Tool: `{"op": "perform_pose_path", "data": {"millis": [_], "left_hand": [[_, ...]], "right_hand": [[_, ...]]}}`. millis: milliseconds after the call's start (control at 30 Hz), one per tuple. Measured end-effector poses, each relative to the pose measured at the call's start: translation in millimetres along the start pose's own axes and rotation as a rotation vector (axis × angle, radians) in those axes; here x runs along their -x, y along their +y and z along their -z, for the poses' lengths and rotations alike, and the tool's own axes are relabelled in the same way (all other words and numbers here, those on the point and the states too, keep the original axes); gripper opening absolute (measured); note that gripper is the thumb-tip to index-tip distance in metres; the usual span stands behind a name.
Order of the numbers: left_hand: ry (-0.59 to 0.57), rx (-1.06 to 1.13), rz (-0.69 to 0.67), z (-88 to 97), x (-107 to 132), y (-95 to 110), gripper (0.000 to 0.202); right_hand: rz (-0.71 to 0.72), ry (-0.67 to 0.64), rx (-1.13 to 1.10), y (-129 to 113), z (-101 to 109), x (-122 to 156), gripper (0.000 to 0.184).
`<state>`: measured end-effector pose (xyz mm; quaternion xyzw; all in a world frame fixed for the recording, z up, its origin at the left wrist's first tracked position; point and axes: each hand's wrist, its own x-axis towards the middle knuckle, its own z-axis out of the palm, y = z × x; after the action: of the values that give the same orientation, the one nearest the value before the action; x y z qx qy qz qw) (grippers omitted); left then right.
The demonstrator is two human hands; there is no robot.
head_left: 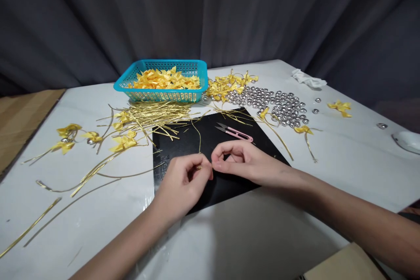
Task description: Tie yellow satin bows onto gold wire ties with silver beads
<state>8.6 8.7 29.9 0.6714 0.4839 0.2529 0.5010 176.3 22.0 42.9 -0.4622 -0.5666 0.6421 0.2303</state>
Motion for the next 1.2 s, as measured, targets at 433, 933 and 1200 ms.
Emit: {"op": "perform_pose_path", "data": {"millis": [433,933,1200], "left_hand": [[-0.011,-0.466,0.19,34.0,-10.9,-0.7,0.04],[-0.136,-0.045,0.079,19.3,-13.2,-15.2,0.012],[-0.017,0.225,0.13,3.6,-16.4,-15.9,0.017]], "right_hand": [[0.112,-0.103,0.436,-11.2,22.7,12.0,0.014],[0.049,-0.076,0.491,-12.2,9.5,8.9,0.008],[-0.022,-0.058,0.421,-7.9,9.8,9.1,0.009]]}}
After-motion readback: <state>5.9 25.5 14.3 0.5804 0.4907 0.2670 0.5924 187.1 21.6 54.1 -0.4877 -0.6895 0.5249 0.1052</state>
